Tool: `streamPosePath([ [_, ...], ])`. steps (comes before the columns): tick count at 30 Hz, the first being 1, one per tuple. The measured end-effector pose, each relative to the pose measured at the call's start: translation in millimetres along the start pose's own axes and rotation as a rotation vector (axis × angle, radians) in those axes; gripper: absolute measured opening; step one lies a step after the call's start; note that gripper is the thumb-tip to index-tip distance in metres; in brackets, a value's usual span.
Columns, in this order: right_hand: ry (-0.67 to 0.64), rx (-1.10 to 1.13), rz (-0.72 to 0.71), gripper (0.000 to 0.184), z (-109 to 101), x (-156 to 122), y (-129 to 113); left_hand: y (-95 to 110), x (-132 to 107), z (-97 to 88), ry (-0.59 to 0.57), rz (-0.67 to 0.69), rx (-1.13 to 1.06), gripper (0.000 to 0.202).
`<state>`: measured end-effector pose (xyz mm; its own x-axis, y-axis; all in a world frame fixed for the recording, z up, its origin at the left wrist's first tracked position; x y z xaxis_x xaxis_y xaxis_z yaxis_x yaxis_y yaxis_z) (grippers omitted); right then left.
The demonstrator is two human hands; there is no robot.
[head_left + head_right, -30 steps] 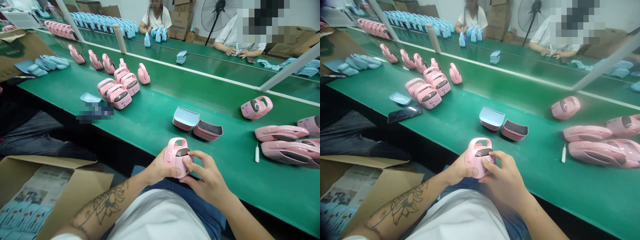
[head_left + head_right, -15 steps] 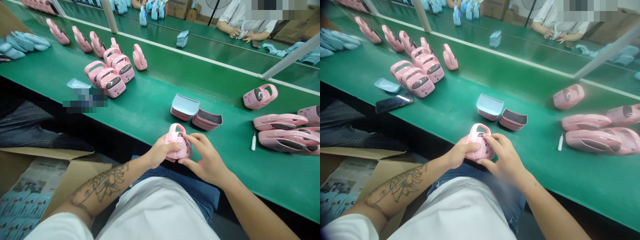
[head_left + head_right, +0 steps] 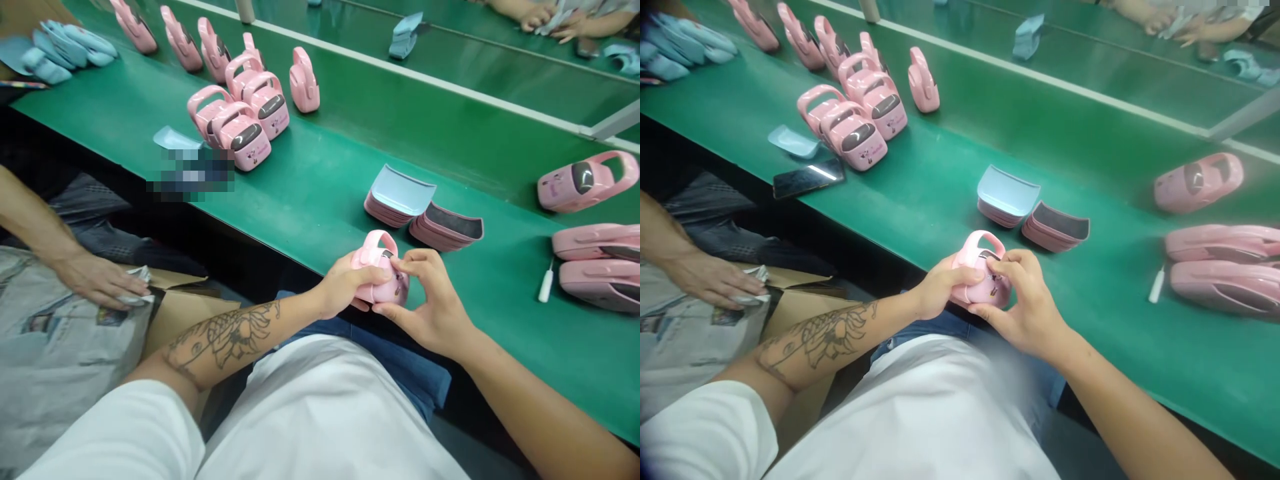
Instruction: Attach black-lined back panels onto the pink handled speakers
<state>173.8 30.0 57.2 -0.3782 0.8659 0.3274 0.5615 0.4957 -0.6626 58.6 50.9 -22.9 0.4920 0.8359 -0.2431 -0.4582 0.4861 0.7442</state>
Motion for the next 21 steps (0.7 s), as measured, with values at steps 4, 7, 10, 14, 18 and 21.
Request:
streamPosePath([
  [4, 0.042, 0.045, 0.194, 0.070, -2, -22, 24, 10, -6, 10.1, -0.183, 0.054, -0.039, 0.072],
  [7, 0.068, 0.342, 0.564, 0.070, 5, -52, 64, 8, -18, 5.5, -0.210, 0.118, -0.120, 0.073],
  [10, -0.180, 0.824, 0.818, 0.069, 53, -76, 64, -6, -31, -1.0, -0.187, 0.092, -0.186, 0.075],
  [14, -0.217, 1.126, 0.875, 0.075, 84, -72, 37, -17, -35, -14.1, -0.076, 0.059, -0.224, 0.071],
  [18, -0.167, 1.230, 0.878, 0.073, 88, -60, 26, -16, -28, -26.0, 0.016, 0.084, -0.250, 0.061],
  [21, -0.147, 1.304, 0.895, 0.060, 89, -56, 24, -17, -23, -29.1, 0.050, 0.087, -0.243, 0.061],
])
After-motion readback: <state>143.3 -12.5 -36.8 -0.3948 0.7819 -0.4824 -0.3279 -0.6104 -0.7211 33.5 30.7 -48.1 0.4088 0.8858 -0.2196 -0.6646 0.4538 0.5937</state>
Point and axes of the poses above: each hand's wrist, its own x-axis towards the middle knuckle, its own z-axis out of the palm, y = z × x, the point moved 9 cm from there along x, towards the middle knuckle, and after that the axes turned 5 degrees about z, right-handed, at the moved point
